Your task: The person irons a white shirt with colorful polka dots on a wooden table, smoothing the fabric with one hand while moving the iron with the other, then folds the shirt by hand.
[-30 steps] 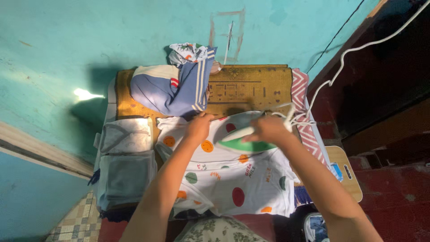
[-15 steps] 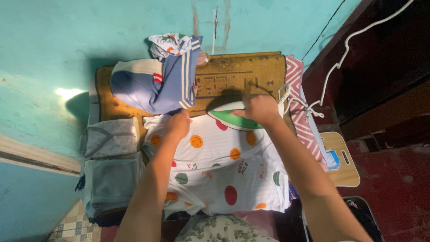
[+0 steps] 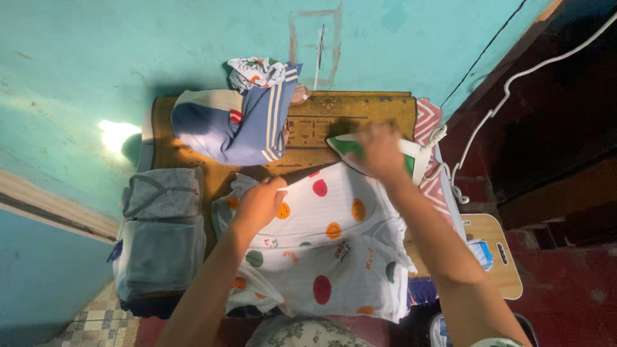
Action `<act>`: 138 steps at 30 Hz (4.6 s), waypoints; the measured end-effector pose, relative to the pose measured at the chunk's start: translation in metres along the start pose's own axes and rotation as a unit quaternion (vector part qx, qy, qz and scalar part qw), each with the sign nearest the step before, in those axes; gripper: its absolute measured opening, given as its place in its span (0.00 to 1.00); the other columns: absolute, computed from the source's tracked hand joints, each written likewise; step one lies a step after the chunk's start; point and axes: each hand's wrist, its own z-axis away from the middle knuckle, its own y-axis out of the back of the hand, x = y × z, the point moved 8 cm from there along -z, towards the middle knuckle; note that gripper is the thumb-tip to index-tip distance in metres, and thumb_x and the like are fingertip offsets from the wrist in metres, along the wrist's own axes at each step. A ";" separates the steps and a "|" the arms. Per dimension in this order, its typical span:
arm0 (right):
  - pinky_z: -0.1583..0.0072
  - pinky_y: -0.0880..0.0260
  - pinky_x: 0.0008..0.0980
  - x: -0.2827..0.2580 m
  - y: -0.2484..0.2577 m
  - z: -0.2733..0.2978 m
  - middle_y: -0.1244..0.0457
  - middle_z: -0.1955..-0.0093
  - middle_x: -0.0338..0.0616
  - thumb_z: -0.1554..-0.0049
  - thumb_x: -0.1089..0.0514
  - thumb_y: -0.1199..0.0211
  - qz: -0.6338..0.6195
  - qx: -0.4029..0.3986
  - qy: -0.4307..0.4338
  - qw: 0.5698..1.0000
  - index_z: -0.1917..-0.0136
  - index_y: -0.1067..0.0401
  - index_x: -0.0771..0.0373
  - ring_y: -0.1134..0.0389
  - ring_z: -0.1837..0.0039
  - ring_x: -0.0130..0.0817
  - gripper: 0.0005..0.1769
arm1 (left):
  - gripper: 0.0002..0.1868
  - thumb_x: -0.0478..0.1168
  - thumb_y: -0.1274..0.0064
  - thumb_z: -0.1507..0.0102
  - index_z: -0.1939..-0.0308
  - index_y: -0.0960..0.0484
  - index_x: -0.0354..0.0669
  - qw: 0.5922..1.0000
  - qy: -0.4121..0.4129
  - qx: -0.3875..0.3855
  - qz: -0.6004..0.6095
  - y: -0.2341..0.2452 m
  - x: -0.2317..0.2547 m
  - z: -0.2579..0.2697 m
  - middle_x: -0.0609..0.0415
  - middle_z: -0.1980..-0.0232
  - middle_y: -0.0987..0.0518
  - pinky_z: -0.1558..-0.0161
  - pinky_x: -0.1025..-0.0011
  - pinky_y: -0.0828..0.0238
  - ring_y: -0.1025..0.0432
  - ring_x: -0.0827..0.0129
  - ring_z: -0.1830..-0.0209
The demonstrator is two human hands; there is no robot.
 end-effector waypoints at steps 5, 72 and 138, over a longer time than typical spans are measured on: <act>0.32 0.60 0.68 -0.099 0.003 0.027 0.39 0.30 0.50 0.54 0.44 0.32 -0.265 -0.043 0.161 0.950 0.34 0.27 0.53 0.42 0.28 0.52 0.35 | 0.12 0.49 0.45 0.38 0.56 0.19 0.48 1.000 -0.006 -0.026 -0.002 0.035 0.032 0.020 0.46 0.54 0.18 0.55 0.52 0.27 0.23 0.46 0.55; 0.46 0.31 0.46 -0.065 0.008 0.187 0.34 0.49 0.60 0.46 0.60 0.32 -0.292 -0.019 -0.343 0.893 0.41 0.30 0.66 0.32 0.46 0.59 0.21 | 0.09 0.51 0.48 0.34 0.61 0.19 0.54 0.994 -0.108 -0.004 0.009 -0.162 0.068 -0.050 0.46 0.65 0.18 0.68 0.49 0.27 0.23 0.45 0.70; 0.49 0.26 0.50 -0.040 0.055 0.092 0.29 0.53 0.55 0.42 0.36 0.40 -0.149 -0.236 -0.238 0.930 0.32 0.28 0.43 0.27 0.51 0.55 0.27 | 0.06 0.37 0.42 0.38 0.60 0.19 0.39 0.985 0.039 0.049 0.161 -0.089 -0.045 -0.002 0.45 0.60 0.16 0.55 0.61 0.26 0.21 0.54 0.57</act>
